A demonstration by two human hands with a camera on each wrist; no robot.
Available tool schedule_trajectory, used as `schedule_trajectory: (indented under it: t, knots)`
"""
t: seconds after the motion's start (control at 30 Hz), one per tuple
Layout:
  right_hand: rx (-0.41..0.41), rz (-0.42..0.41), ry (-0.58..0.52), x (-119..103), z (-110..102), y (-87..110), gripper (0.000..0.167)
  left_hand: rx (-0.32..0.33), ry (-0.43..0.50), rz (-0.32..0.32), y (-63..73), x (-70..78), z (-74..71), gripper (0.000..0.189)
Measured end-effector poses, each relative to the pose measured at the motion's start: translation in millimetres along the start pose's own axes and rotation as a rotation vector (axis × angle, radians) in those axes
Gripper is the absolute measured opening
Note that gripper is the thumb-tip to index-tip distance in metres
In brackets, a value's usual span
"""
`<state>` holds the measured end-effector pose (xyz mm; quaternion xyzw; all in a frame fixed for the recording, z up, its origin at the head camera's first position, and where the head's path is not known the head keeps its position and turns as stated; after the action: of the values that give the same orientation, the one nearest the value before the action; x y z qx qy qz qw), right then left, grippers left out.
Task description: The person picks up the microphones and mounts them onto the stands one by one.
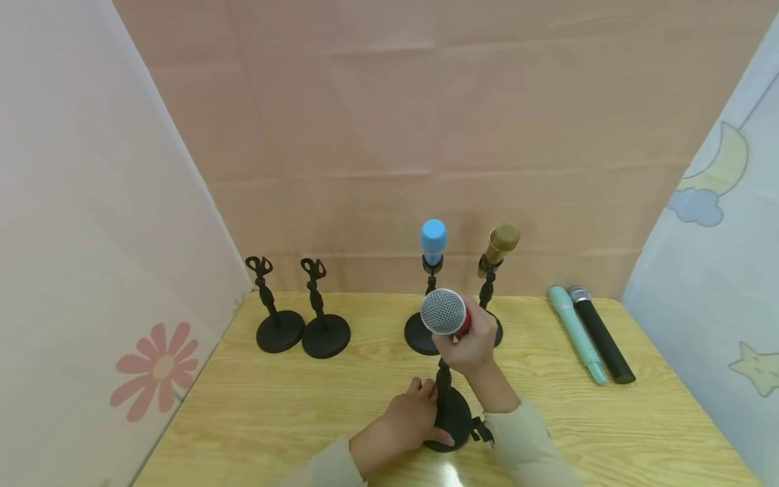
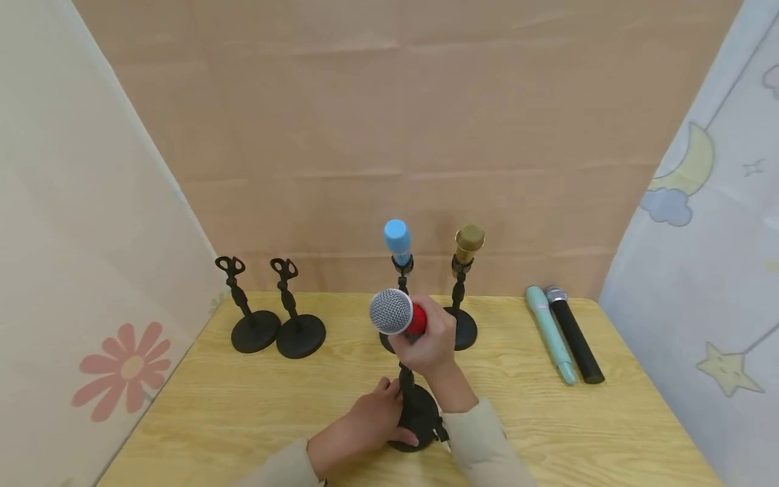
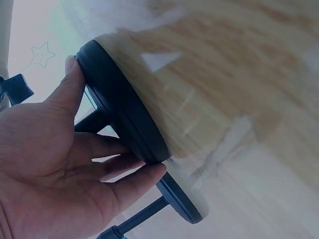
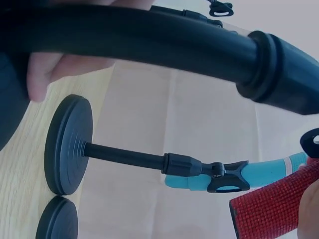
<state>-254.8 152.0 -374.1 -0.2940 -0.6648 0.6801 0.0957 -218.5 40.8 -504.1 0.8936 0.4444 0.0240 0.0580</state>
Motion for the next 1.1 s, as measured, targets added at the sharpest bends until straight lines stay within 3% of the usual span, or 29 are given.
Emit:
schedule_trajectory:
  t: [0.23, 0.37, 0.53, 0.77, 1.1]
  knots:
    - [-0.004, -0.06, 0.029, 1.9, -2.9, 3.3, 0.06, -0.04, 0.032, -0.04, -0.9, 1.2, 0.5, 0.093]
    - [0.014, -0.063, 0.014, 3.3, -3.6, 6.2, 0.062, -0.034, 0.004, -0.046, -0.9, 3.0, -1.0, 0.094]
    - [0.114, -0.048, -0.034, 0.9, -3.8, 11.6, 0.056, -0.023, -0.037, -0.039, -1.9, 3.0, 0.7, 0.094]
    - [0.263, 0.021, 0.013, -12.3, -0.7, 17.5, 0.047, -0.008, -0.03, -0.048, -1.4, 1.9, -1.4, 0.09]
    - [0.332, 0.016, 0.08, -10.1, -1.5, 17.0, 0.042, 0.019, -0.025, -0.036, 0.5, 3.5, -5.7, 0.085]
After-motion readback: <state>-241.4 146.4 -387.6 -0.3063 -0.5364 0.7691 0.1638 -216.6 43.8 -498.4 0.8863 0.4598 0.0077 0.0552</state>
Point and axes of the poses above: each hand's wrist, its own y-axis away from the middle knuckle, its own z-axis out of the palm, x = y × z, the point moved 4 cm from there along -y, towards the middle knuckle, and after that the axes turned 3 degrees about y, right-handed, at the moved point
